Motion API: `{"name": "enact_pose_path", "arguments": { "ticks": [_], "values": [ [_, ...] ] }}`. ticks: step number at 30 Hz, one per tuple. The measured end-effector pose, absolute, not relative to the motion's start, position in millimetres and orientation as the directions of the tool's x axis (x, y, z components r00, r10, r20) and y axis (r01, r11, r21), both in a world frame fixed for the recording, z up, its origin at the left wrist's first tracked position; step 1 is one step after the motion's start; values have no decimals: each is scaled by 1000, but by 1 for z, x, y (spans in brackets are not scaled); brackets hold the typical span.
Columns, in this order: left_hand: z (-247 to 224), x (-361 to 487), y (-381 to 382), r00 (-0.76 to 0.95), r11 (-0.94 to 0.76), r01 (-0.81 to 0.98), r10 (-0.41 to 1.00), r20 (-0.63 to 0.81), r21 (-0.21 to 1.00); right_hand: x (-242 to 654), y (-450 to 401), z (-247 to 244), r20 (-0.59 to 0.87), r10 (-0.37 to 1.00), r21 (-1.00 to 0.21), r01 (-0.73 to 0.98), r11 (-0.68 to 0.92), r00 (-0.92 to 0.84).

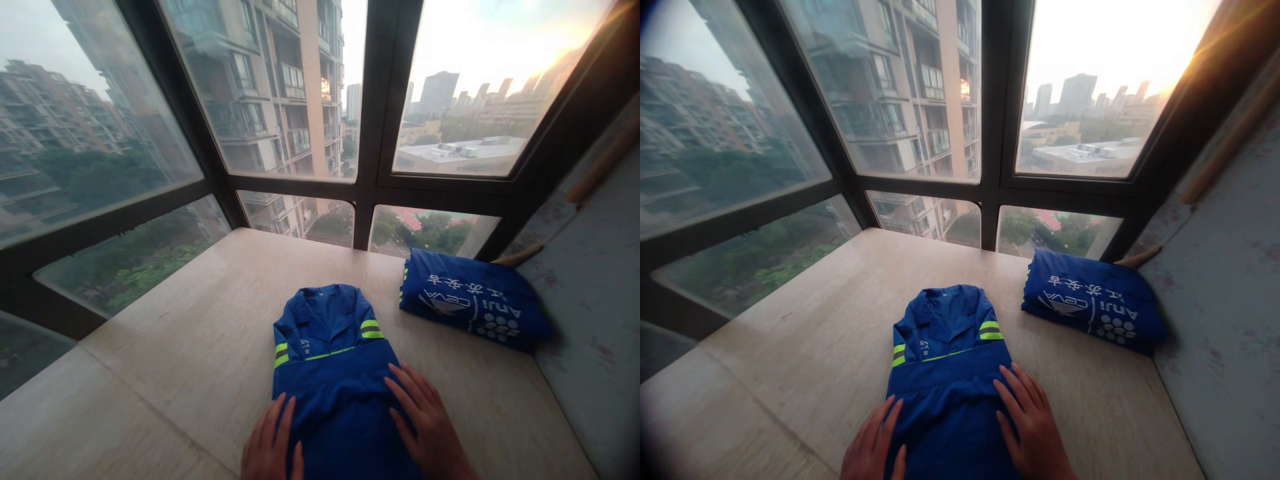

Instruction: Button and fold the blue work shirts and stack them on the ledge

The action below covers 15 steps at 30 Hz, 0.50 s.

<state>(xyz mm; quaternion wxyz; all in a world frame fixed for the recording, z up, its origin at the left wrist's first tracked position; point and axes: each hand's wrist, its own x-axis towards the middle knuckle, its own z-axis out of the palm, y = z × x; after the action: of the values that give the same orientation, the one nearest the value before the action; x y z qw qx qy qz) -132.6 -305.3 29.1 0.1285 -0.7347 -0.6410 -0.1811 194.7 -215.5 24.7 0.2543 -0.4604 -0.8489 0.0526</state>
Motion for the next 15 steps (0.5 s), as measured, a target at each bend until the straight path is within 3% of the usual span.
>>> {"name": "enact_pose_path", "arguments": {
  "ticks": [3, 7, 15],
  "values": [
    [52, -109, -261, 379, -362, 925, 856, 351, -116, 157, -181, 48, 202, 713, -323, 641, 696, -672],
    [27, -107, -233, 421, -394, 907, 844, 331, -150, 125, -152, 37, 41, 670, -419, 596, 685, -741],
    [-2, -118, -234, 383, -360, 924, 873, 304, -130, 124, -149, 2, 132, 668, -402, 576, 711, -732]
  ]
}}
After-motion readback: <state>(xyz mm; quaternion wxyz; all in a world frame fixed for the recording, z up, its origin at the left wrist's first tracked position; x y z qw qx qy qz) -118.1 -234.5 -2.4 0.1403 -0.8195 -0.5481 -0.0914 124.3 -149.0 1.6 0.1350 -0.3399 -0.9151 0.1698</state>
